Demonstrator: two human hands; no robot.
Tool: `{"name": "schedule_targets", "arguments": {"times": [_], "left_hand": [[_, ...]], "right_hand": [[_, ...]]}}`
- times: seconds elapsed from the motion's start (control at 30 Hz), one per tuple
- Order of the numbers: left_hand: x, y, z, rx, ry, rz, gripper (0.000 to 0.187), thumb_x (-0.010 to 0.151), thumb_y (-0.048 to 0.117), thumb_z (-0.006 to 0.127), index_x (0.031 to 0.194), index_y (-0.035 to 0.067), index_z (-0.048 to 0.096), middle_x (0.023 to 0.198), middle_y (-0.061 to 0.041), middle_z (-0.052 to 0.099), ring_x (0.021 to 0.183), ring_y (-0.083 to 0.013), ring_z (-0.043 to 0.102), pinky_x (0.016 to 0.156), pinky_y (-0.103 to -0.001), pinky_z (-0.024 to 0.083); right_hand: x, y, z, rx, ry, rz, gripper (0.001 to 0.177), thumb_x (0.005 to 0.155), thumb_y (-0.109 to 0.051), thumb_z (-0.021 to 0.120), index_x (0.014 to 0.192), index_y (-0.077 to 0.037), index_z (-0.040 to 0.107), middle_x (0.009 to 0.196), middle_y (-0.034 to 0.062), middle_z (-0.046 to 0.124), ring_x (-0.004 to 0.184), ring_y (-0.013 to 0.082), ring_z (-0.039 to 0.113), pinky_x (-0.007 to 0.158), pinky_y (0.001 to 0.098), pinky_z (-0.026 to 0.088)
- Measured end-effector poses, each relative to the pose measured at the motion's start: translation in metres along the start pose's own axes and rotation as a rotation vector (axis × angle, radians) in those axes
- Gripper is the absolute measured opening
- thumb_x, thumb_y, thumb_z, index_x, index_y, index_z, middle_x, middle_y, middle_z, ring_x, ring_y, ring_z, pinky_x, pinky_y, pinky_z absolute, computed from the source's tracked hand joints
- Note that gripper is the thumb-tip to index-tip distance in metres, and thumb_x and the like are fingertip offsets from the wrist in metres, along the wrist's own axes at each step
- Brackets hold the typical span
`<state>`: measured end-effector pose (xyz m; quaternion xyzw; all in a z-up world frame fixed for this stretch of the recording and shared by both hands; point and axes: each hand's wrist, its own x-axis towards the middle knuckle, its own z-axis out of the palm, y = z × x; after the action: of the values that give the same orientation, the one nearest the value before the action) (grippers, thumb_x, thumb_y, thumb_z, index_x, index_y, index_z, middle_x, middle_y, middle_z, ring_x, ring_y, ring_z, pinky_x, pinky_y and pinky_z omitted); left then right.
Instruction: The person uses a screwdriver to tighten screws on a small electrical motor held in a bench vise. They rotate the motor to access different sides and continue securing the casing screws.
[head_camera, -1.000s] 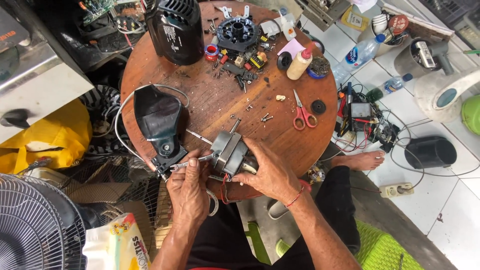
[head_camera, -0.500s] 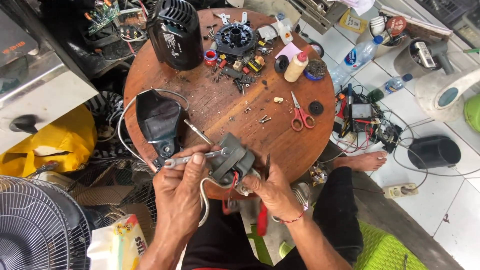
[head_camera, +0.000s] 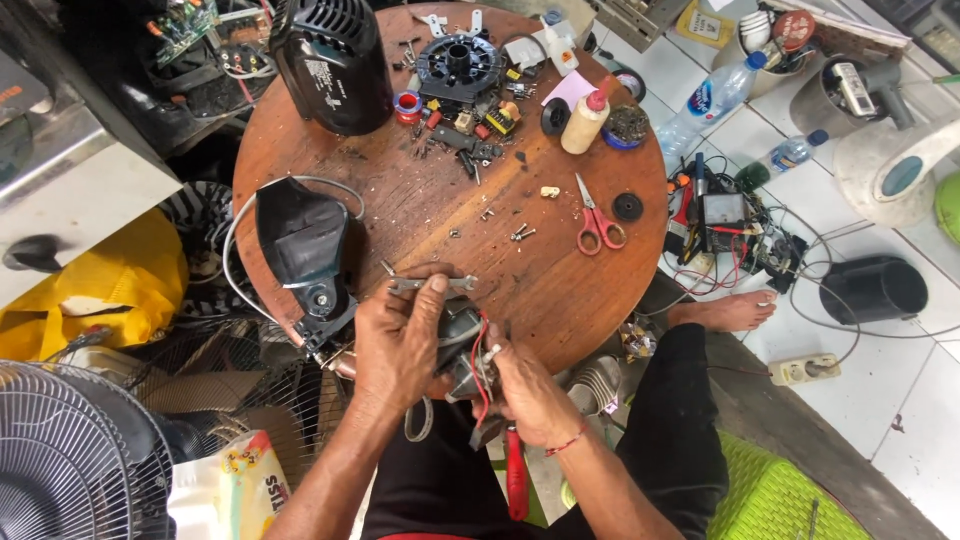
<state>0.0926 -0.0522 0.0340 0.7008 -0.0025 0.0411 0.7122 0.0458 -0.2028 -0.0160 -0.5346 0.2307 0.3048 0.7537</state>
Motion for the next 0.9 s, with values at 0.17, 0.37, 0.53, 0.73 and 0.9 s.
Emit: {"name": "schedule_targets", "arguments": {"times": [0.17,0.37,0.53,0.73,0.9], "left_hand": [[-0.002,0.0,-0.002,0.076,0.019,0.004,0.023,0.1,0.022,0.061,0.106,0.005,0.075,0.106,-0.006,0.08,0.09,-0.0158,0.079,0.074,-0.026,0.069],[-0.047,0.01,-0.03,0.366,0.086,-0.006,0.031,0.101,0.029,0.054,0.112,0.009,0.075,0.113,-0.015,0.078,0.094,-0.023,0.079,0.064,-0.029,0.072],[-0.077,0.008,-0.03,0.179,0.179,-0.085,0.033,0.098,0.029,0.059,0.112,0.005,0.077,0.109,-0.014,0.082,0.093,-0.0211,0.08,0.077,-0.028,0.068],[-0.047,0.021,-0.028,0.245,0.116,0.023,0.035,0.101,0.03,0.056,0.107,0.003,0.077,0.105,-0.011,0.082,0.081,-0.0142,0.077,0.057,-0.019,0.061],[-0.018,0.021,-0.026,0.465,-0.148,0.229,0.027,0.104,0.022,0.053,0.115,0.005,0.071,0.108,-0.012,0.079,0.093,-0.0215,0.08,0.075,-0.028,0.069]], "right_hand": [[0.0,0.001,-0.019,-0.122,-0.091,-0.233,0.053,0.097,-0.058,0.045,0.105,-0.007,0.056,0.082,0.0037,0.048,0.071,0.0171,0.054,0.052,0.0317,0.061],[-0.04,-0.021,-0.01,-0.506,0.121,-0.38,0.09,0.086,-0.071,0.025,0.142,-0.011,0.06,0.067,0.0069,0.066,0.058,0.0167,0.073,0.055,0.0266,0.059],[-0.029,0.002,-0.013,-0.683,0.25,-0.335,0.1,0.074,-0.068,0.066,0.154,-0.013,0.041,0.102,0.0038,0.059,0.085,0.0183,0.051,0.072,0.0347,0.043],[-0.037,-0.015,-0.01,-0.583,0.344,-0.426,0.075,0.08,-0.042,0.075,0.146,-0.013,0.055,0.117,0.0027,0.068,0.086,0.0108,0.069,0.076,0.0238,0.061],[-0.057,0.012,-0.055,-0.412,0.466,-0.472,0.047,0.097,-0.027,0.058,0.141,-0.011,0.057,0.11,0.0137,0.075,0.09,0.0203,0.079,0.048,0.0222,0.057]]}}
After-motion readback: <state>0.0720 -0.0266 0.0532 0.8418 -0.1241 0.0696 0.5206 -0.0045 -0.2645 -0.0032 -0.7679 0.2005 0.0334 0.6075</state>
